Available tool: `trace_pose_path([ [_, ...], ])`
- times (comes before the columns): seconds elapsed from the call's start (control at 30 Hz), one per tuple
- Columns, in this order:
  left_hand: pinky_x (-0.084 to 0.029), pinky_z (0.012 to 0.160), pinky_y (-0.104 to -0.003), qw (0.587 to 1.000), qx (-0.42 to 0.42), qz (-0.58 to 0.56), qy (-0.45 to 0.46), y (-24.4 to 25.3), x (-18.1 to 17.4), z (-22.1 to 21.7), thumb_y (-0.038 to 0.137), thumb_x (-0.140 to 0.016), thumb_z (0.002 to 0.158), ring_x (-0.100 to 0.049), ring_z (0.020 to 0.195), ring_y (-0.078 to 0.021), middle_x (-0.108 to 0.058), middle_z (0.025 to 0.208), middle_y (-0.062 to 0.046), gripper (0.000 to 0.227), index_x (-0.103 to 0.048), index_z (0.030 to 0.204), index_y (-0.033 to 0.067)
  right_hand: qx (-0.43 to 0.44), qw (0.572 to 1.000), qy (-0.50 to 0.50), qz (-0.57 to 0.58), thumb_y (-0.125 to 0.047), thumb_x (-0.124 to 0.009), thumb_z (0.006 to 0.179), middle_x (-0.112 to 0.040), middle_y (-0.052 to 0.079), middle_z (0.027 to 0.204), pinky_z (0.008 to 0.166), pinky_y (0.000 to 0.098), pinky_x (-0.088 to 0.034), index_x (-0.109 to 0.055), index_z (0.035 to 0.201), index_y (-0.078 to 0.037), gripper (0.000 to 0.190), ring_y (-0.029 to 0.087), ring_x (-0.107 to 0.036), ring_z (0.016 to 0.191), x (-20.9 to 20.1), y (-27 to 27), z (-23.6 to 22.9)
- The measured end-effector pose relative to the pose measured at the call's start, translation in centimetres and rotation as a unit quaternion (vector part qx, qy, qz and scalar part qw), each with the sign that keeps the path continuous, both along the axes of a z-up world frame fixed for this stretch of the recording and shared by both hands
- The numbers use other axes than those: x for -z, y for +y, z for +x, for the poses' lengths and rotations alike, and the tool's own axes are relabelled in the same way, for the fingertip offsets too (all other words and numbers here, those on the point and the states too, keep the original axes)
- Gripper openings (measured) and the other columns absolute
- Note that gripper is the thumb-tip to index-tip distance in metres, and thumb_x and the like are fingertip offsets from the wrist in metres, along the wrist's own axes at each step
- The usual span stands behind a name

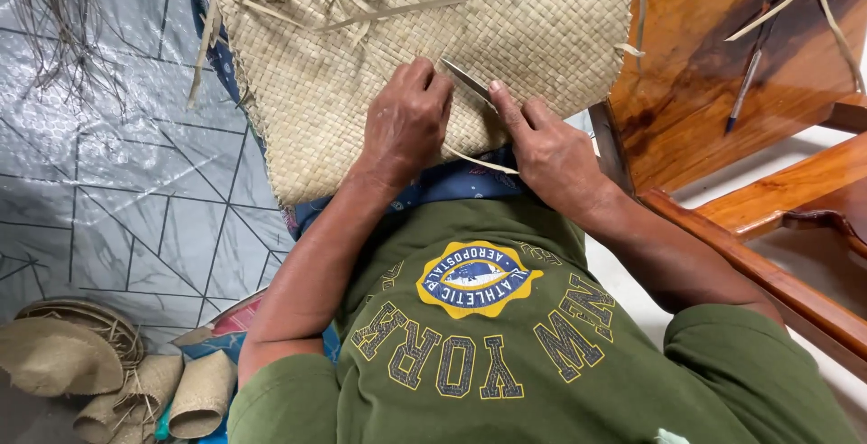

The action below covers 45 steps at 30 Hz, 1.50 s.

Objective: Trimming and shaping a woven straw mat using a knife and manual folding.

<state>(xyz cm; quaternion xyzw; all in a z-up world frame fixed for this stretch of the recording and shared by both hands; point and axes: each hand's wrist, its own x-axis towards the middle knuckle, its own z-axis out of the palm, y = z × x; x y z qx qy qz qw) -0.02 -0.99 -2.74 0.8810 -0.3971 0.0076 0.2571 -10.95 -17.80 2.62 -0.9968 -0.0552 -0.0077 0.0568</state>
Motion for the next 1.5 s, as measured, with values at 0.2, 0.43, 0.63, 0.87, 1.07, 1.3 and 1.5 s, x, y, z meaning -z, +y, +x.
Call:
trace_pose_path([
  [0.2,-0.044,0.050,-0.025,0.999,0.003,0.032,0.012,-0.7,-0.2,0.4,0.011,-0.058,0.087,-0.046,0.064,-0.0149,-0.045,0.078,-0.004,0.011,-0.055,0.077,0.0081,0.000,0.998,0.069,-0.008,-0.009,-0.050,0.089,-0.047,0.006,0.085,0.042,0.0333,-0.048,-0.037,0.145,-0.011,0.058,0.020,-0.055,0.053,1.5,-0.2,-0.4],
  [0.43,-0.042,0.046,-0.023,0.768,-0.298,-0.052,0.565,-2.8,-5.6,4.3,0.028,-0.032,0.091,-0.046,0.060,-0.0091,-0.053,0.074,-0.002,0.030,-0.051,0.075,0.0120,-0.037,0.992,0.094,-0.074,-0.009,-0.053,0.086,-0.054,0.011,0.094,0.037,0.0276,-0.043,-0.034,0.144,-0.002,0.061,0.016,-0.053,0.053,1.6,-0.1,-0.7],
  [0.63,-0.047,0.062,-0.019,0.992,-0.129,0.010,-0.004,0.7,1.6,7.5,0.006,-0.075,0.076,-0.045,0.075,-0.0134,-0.041,0.095,-0.003,0.035,-0.053,0.102,0.0126,0.001,0.994,0.095,0.059,-0.008,-0.049,0.089,-0.051,0.009,0.089,0.040,0.0327,-0.043,-0.038,0.142,-0.005,0.055,0.021,-0.051,0.052,0.3,-0.2,-1.0],
  [0.87,-0.052,0.059,-0.022,0.997,-0.042,-0.009,0.064,-3.3,2.1,6.1,0.006,-0.067,0.079,-0.051,0.068,-0.0147,-0.055,0.094,-0.004,0.015,-0.061,0.091,0.0116,0.140,0.889,0.109,0.422,0.010,-0.050,0.087,-0.061,0.012,0.089,0.049,0.0263,-0.044,-0.042,0.137,-0.002,0.052,0.014,-0.050,0.052,-2.1,-1.7,0.5],
  [1.07,-0.048,0.044,-0.017,0.999,0.025,-0.047,-0.004,-1.4,-0.2,10.0,0.000,-0.059,0.084,-0.048,0.064,-0.0113,-0.052,0.088,-0.001,0.023,-0.070,0.088,0.0199,0.190,0.834,0.149,0.497,0.012,-0.044,0.081,-0.057,0.007,0.076,0.045,0.0216,-0.043,-0.043,0.137,-0.001,0.058,0.013,-0.050,0.049,-2.3,-2.4,1.2],
  [1.3,-0.035,0.076,-0.032,0.998,0.050,-0.038,0.029,2.5,-5.1,8.4,0.012,-0.074,0.081,-0.047,0.096,-0.0178,-0.057,0.103,-0.001,0.018,-0.070,0.098,0.0173,0.166,0.856,0.153,0.464,0.014,-0.047,0.082,-0.060,0.011,0.086,0.046,0.0230,-0.044,-0.046,0.135,-0.002,0.056,0.013,-0.050,0.053,-1.7,-2.5,1.8],
  [1.5,-0.032,0.087,-0.033,0.987,0.119,0.109,-0.009,4.3,-3.3,5.1,0.035,-0.058,0.095,-0.050,0.062,-0.0097,-0.062,0.070,0.007,0.020,-0.063,0.079,0.0234,0.097,0.907,0.088,0.400,0.017,-0.051,0.078,-0.061,0.018,0.102,0.055,0.0271,-0.047,-0.048,0.132,0.004,0.055,0.019,-0.056,0.064,-1.5,-2.4,1.6],
])
